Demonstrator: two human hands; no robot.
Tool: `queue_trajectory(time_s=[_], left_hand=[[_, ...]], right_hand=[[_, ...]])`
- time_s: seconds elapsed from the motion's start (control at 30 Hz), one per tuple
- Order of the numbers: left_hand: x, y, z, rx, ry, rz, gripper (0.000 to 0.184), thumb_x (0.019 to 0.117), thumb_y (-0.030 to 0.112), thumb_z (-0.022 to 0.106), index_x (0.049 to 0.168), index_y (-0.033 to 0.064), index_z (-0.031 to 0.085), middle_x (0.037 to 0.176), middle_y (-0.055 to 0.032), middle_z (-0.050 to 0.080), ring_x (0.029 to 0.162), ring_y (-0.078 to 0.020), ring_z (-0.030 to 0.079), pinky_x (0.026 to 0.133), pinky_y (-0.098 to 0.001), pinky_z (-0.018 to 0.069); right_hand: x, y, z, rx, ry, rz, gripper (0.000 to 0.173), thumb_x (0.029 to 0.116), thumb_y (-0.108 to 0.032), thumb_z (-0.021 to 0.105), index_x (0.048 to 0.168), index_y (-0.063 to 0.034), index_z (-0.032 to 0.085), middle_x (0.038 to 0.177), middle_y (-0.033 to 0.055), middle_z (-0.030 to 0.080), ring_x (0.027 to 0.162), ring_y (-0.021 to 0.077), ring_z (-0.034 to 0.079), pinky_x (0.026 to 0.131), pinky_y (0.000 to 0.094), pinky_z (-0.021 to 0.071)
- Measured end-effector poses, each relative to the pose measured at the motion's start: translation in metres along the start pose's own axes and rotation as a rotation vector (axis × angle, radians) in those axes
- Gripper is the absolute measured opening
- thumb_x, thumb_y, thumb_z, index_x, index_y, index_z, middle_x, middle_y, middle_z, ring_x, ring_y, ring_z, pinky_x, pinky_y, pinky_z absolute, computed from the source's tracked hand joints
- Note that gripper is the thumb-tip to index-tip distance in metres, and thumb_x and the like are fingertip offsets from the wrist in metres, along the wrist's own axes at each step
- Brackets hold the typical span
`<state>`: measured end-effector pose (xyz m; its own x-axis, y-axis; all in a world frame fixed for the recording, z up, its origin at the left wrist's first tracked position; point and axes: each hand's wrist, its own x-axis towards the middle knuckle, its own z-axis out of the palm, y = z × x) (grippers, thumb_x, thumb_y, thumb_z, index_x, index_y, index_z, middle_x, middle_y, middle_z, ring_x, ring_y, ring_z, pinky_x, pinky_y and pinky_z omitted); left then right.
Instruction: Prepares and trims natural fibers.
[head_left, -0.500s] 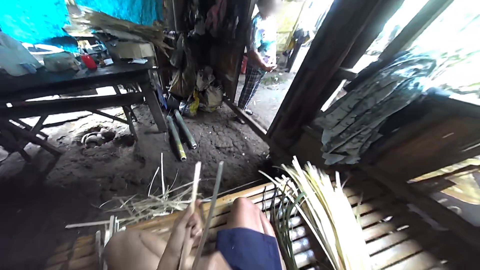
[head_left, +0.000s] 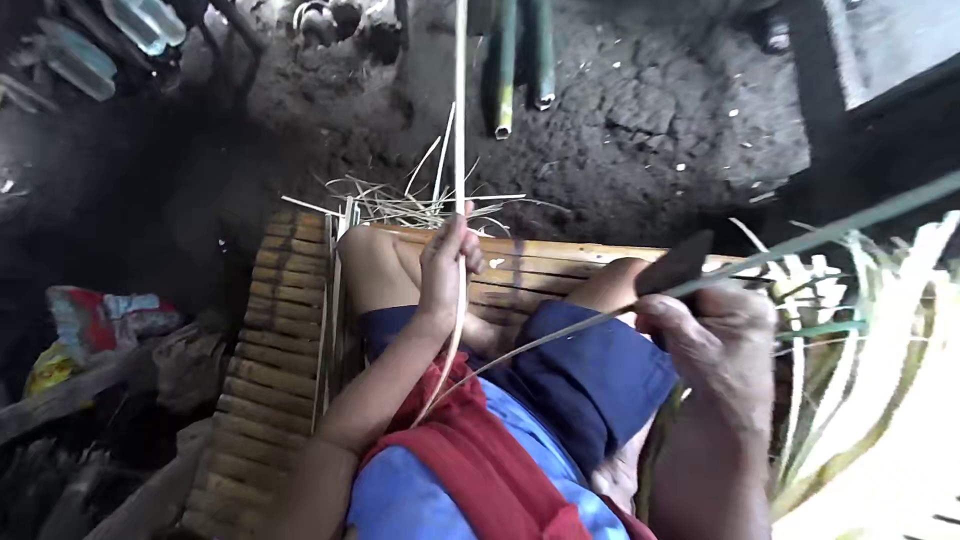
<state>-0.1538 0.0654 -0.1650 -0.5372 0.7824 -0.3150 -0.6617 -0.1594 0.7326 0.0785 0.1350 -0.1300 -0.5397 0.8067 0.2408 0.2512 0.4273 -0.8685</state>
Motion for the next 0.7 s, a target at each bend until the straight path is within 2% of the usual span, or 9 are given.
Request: queue_trajectory(time_s=[0.1, 0.2, 0.27, 0.33, 0.4, 0.47, 0.57, 0.63, 0.7], left_hand=[[0.011, 0.008, -0.024, -0.017, 0.206, 0.067, 0.026, 0.1119, 0.022, 0.037, 0.121, 0.0095, 0.057, 0.063, 0.0088, 0.047, 0.048, -0.0014, 0.044, 0.049, -0.0159, 0.0434], [0.017, 0.015, -0.043, 0.027, 0.291, 0.14, 0.025, 0.1122, 0.02, 0.035, 0.119, 0.0091, 0.057, 0.061, 0.0092, 0.046, 0.046, -0.0004, 0.043, 0.047, -0.0144, 0.042], [0.024, 0.019, -0.057, 0.114, 0.262, 0.167, 0.026, 0.1122, 0.021, 0.036, 0.121, 0.009, 0.057, 0.062, 0.0098, 0.047, 0.046, 0.0002, 0.044, 0.046, -0.014, 0.042], [0.034, 0.039, -0.073, 0.259, 0.196, 0.203, 0.03, 0.1117, 0.022, 0.038, 0.128, 0.006, 0.058, 0.064, 0.0094, 0.048, 0.047, 0.0, 0.043, 0.045, -0.0151, 0.0413], [0.04, 0.08, -0.085, 0.433, 0.13, 0.236, 0.034, 0.1124, 0.025, 0.033, 0.136, 0.0096, 0.053, 0.066, 0.0117, 0.046, 0.047, 0.0012, 0.041, 0.045, -0.0143, 0.04], [0.044, 0.124, -0.099, 0.631, 0.026, 0.223, 0.04, 0.1125, 0.023, 0.03, 0.145, 0.0078, 0.047, 0.068, 0.0108, 0.049, 0.047, 0.001, 0.043, 0.045, -0.0139, 0.0413], [0.026, 0.151, -0.122, 0.958, -0.082, -0.069, 0.038, 0.1113, 0.022, 0.034, 0.145, 0.0132, 0.048, 0.078, 0.0073, 0.06, 0.055, 0.0002, 0.051, 0.05, -0.016, 0.0464], [-0.004, 0.129, -0.153, 1.022, -0.209, -0.379, 0.031, 0.1093, 0.019, 0.039, 0.136, 0.0114, 0.052, 0.086, 0.0051, 0.065, 0.06, -0.0015, 0.056, 0.054, -0.0184, 0.0507], [-0.038, 0.1, -0.184, 1.087, -0.365, -0.634, 0.03, 0.1064, 0.014, 0.047, 0.133, 0.0037, 0.057, 0.092, 0.0029, 0.068, 0.07, -0.0036, 0.063, 0.066, -0.0217, 0.056]], right_hand=[[-0.01, 0.005, -0.008, 0.073, -0.017, 0.023, 0.024, 0.0951, -0.051, 0.066, 0.092, -0.0267, 0.065, 0.071, -0.0223, 0.059, 0.058, -0.0102, 0.055, 0.053, 0.0117, 0.0479], [-0.018, 0.013, -0.009, 0.075, -0.024, 0.037, 0.029, 0.0961, -0.052, 0.065, 0.086, -0.0247, 0.064, 0.067, -0.0215, 0.058, 0.057, -0.0102, 0.054, 0.053, 0.0109, 0.0475], [-0.022, 0.017, -0.01, 0.108, -0.031, 0.076, 0.028, 0.0966, -0.049, 0.064, 0.085, -0.0237, 0.064, 0.066, -0.0223, 0.057, 0.057, -0.0108, 0.054, 0.053, 0.0105, 0.0467], [-0.026, 0.018, -0.014, 0.187, -0.041, 0.128, 0.018, 0.0962, -0.044, 0.064, 0.085, -0.03, 0.064, 0.067, -0.0253, 0.059, 0.056, -0.0113, 0.054, 0.052, 0.0093, 0.0465], [-0.029, 0.018, -0.017, 0.245, -0.047, 0.147, 0.015, 0.0974, -0.044, 0.063, 0.087, -0.0335, 0.064, 0.068, -0.0265, 0.061, 0.057, -0.0112, 0.055, 0.052, 0.0092, 0.0469], [-0.027, 0.016, -0.01, 0.262, -0.045, 0.19, 0.015, 0.0978, -0.036, 0.062, 0.084, -0.0306, 0.064, 0.066, -0.0251, 0.06, 0.055, -0.0111, 0.054, 0.052, 0.0093, 0.0464], [-0.019, 0.014, 0.025, 0.212, -0.134, 0.272, 0.021, 0.0973, -0.026, 0.059, 0.084, -0.0128, 0.067, 0.063, -0.0176, 0.057, 0.054, -0.0099, 0.051, 0.052, 0.0113, 0.0459], [-0.018, 0.012, 0.06, 0.196, -0.258, 0.315, 0.028, 0.0985, -0.029, 0.061, 0.087, -0.0056, 0.07, 0.066, -0.0104, 0.06, 0.057, -0.0054, 0.055, 0.056, 0.0165, 0.0491], [-0.02, 0.01, 0.096, 0.179, -0.403, 0.314, 0.038, 0.0991, -0.038, 0.061, 0.088, -0.0036, 0.073, 0.067, -0.0029, 0.064, 0.06, 0.0027, 0.059, 0.06, 0.0258, 0.0517]])
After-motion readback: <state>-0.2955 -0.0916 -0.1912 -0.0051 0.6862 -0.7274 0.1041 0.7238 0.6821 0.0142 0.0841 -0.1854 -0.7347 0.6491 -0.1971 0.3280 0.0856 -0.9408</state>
